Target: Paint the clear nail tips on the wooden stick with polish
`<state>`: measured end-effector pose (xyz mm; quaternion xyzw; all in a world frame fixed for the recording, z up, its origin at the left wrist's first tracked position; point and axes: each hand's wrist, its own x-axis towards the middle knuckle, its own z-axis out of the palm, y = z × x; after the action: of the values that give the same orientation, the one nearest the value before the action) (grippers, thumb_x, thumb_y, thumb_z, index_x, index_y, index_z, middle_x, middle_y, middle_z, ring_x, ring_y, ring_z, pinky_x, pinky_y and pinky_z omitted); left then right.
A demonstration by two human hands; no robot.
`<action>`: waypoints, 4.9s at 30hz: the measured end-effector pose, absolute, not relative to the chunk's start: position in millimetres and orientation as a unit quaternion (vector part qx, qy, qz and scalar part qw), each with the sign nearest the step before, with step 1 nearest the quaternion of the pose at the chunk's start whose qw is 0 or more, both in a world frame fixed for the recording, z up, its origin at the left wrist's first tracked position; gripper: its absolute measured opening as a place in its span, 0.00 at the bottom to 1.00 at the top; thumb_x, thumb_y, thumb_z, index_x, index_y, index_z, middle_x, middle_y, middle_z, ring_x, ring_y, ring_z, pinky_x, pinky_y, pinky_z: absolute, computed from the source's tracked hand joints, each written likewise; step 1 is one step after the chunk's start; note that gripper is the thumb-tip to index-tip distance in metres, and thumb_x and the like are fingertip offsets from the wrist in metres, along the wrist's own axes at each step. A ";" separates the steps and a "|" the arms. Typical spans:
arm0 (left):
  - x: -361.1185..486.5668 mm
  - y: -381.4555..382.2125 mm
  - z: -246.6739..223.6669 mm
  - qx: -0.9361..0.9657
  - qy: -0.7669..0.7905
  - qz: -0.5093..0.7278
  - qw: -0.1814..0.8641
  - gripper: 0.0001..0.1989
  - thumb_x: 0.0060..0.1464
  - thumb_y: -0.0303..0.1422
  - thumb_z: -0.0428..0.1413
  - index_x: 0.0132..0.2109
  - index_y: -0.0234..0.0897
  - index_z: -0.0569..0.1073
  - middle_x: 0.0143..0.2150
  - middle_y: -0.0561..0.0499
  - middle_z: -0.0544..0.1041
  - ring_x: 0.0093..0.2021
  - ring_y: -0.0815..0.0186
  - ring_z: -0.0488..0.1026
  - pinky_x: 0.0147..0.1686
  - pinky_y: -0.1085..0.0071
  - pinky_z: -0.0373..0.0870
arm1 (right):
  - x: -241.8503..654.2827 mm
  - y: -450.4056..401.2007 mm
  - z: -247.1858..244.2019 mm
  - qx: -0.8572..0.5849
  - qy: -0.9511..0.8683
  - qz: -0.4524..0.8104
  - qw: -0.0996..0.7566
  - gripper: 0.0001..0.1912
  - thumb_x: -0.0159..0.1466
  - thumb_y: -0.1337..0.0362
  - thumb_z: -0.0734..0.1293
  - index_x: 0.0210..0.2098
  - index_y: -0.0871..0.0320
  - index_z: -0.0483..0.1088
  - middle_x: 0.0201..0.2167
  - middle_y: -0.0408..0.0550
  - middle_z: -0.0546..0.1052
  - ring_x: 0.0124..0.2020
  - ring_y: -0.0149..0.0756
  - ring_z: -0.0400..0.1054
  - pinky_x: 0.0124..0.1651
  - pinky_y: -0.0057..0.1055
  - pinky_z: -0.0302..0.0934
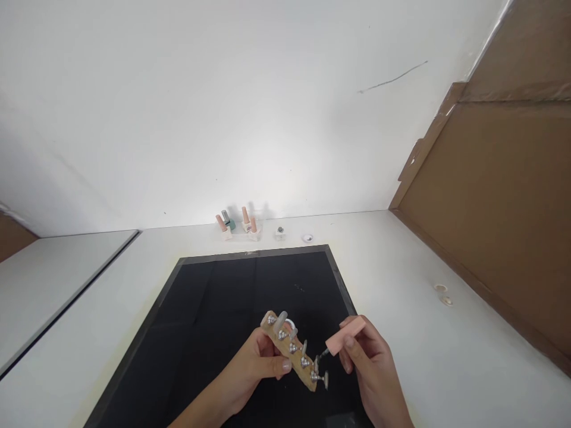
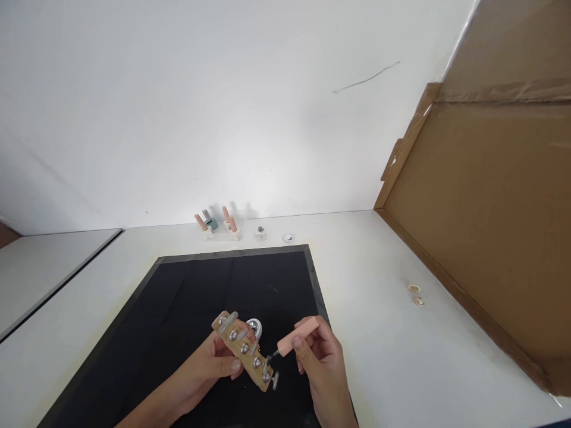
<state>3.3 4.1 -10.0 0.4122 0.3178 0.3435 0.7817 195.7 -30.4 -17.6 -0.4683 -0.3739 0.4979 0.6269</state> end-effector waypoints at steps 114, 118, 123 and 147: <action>-1.6 10.4 -22.7 0.254 0.335 0.413 0.808 0.18 0.38 0.34 0.68 0.41 0.40 0.79 0.23 0.55 0.67 0.21 0.76 0.56 0.25 0.74 0.52 | 195.3 -30.6 -19.2 -0.494 -0.345 0.524 0.602 0.19 0.56 0.49 0.69 0.37 0.59 0.72 0.17 0.40 0.66 0.17 0.26 0.56 0.21 0.24 0.53; -2.5 10.5 -22.8 0.251 0.325 0.417 0.811 0.18 0.40 0.34 0.67 0.42 0.42 0.78 0.28 0.54 0.71 0.22 0.77 0.57 0.25 0.75 0.53 | 194.5 -30.1 -15.2 -0.504 -0.321 0.520 0.611 0.21 0.56 0.47 0.68 0.37 0.58 0.71 0.16 0.39 0.65 0.16 0.26 0.55 0.19 0.24 0.52; -2.9 8.9 -20.5 0.246 0.328 0.412 0.814 0.18 0.41 0.35 0.67 0.43 0.42 0.78 0.31 0.52 0.73 0.23 0.77 0.58 0.26 0.75 0.54 | 194.5 -30.8 -14.5 -0.507 -0.316 0.524 0.606 0.20 0.56 0.47 0.68 0.37 0.58 0.71 0.16 0.39 0.64 0.16 0.27 0.54 0.20 0.25 0.52; -2.9 9.7 -18.7 0.241 0.333 0.407 0.815 0.19 0.41 0.36 0.67 0.44 0.43 0.78 0.35 0.50 0.75 0.24 0.76 0.61 0.28 0.73 0.56 | 192.6 -29.4 -15.7 -0.500 -0.319 0.532 0.604 0.20 0.57 0.47 0.67 0.36 0.58 0.70 0.16 0.38 0.64 0.16 0.26 0.54 0.20 0.24 0.51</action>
<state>-2.9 9.7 -18.7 0.2412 0.3329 0.4074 0.8155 192.6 -29.4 -15.7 -0.4997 -0.3193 0.5322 0.6043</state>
